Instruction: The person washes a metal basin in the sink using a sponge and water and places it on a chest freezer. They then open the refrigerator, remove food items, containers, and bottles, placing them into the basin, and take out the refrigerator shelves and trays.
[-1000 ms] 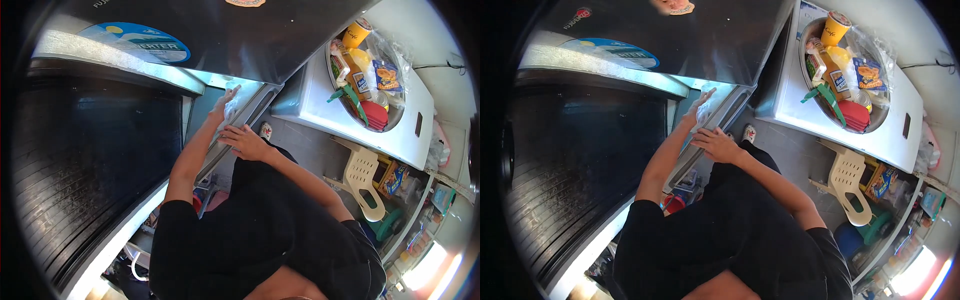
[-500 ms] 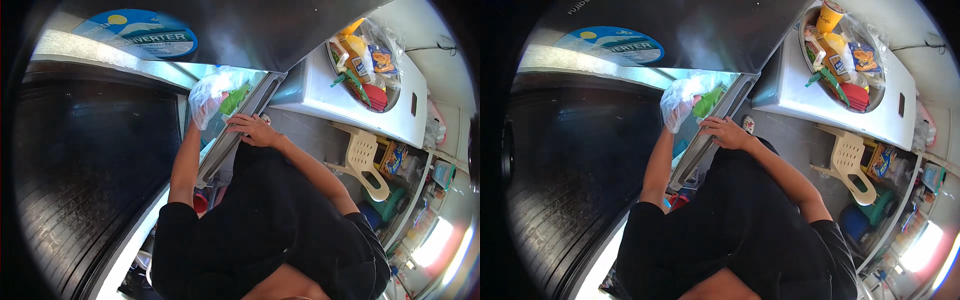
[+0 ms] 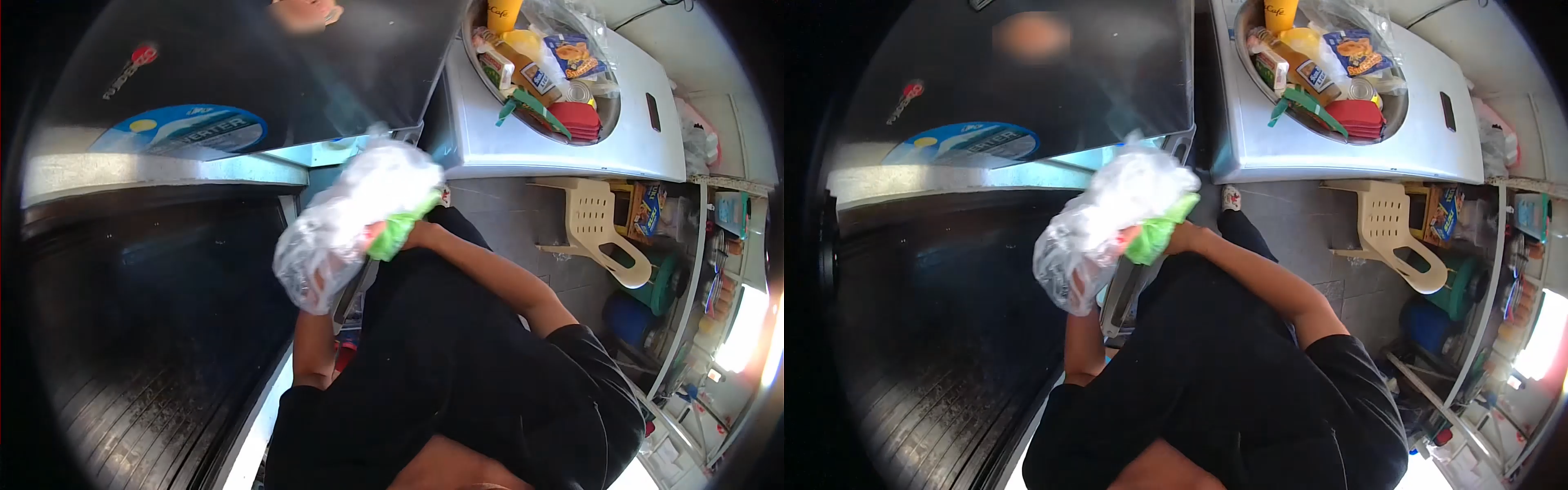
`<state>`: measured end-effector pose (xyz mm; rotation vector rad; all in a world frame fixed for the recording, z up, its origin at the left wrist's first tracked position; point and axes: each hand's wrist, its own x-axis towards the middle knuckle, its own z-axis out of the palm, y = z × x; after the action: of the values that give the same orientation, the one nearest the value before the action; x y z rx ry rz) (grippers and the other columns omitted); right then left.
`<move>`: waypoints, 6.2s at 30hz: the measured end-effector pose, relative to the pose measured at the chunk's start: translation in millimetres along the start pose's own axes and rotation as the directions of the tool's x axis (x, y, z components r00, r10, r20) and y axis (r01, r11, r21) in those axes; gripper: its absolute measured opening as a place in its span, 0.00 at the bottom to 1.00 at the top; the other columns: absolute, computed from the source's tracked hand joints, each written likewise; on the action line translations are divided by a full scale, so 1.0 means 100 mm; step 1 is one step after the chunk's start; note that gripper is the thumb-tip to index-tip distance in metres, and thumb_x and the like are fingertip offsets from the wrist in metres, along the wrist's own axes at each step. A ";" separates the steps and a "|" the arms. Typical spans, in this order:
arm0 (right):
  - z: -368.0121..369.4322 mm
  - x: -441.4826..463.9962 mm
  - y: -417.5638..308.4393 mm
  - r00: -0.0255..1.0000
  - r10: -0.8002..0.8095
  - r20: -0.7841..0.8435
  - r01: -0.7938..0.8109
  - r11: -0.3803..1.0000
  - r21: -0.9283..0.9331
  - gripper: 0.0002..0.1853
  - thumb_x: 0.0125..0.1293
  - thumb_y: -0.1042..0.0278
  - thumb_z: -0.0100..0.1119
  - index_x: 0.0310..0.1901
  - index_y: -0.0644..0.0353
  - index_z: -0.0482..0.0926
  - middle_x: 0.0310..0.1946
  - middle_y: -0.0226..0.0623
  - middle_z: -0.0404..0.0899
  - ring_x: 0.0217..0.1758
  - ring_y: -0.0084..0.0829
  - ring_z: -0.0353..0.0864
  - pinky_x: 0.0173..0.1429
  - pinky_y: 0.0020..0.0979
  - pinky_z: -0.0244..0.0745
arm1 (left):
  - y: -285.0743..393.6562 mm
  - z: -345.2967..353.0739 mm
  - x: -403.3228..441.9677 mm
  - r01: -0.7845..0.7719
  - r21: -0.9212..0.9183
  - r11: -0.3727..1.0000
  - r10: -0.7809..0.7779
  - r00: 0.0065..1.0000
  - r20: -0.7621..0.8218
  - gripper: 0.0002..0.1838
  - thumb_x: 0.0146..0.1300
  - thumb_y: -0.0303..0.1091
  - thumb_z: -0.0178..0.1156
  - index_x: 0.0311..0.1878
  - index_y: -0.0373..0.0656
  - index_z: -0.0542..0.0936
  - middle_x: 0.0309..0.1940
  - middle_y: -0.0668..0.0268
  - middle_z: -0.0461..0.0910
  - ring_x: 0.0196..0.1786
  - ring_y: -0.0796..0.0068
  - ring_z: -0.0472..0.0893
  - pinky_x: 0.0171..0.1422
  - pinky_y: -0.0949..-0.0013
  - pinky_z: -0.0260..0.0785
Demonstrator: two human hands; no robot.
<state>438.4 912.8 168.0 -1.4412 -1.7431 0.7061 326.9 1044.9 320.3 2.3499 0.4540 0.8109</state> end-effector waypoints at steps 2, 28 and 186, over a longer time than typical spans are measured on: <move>-0.02 -0.02 0.04 1.000 -0.021 -0.015 0.022 0.999 0.042 0.26 0.59 0.59 0.58 0.60 0.54 0.70 0.61 0.42 0.69 0.68 0.41 0.62 0.71 0.48 0.53 | 0.22 0.26 0.26 -0.056 -0.131 0.990 0.060 0.998 0.027 0.20 0.56 0.40 0.66 0.50 0.43 0.77 0.46 0.60 0.79 0.48 0.63 0.79 0.53 0.63 0.72; -0.58 0.15 0.36 1.000 -0.012 0.011 0.009 0.967 0.256 0.28 0.57 0.63 0.56 0.60 0.60 0.69 0.60 0.49 0.70 0.65 0.50 0.66 0.69 0.44 0.59 | 1.17 3.40 3.13 -0.129 -0.220 0.967 0.243 0.728 0.642 0.64 0.37 0.55 0.76 0.72 0.38 0.49 0.61 0.44 0.66 0.63 0.49 0.69 0.66 0.60 0.63; 0.05 -1.49 -0.54 0.747 0.271 -0.607 -0.548 0.767 -0.332 0.34 0.44 0.69 0.70 0.56 0.50 0.68 0.54 0.46 0.64 0.58 0.49 0.67 0.54 0.49 0.66 | 1.12 1.57 -3.11 0.621 -0.572 0.536 -0.225 0.759 0.611 0.23 0.60 0.45 0.64 0.51 0.35 0.79 0.43 0.59 0.83 0.45 0.66 0.82 0.50 0.66 0.74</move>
<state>416.2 756.1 178.0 -2.1906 -1.1888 0.0193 207.4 739.9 156.8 1.4345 0.3696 0.0862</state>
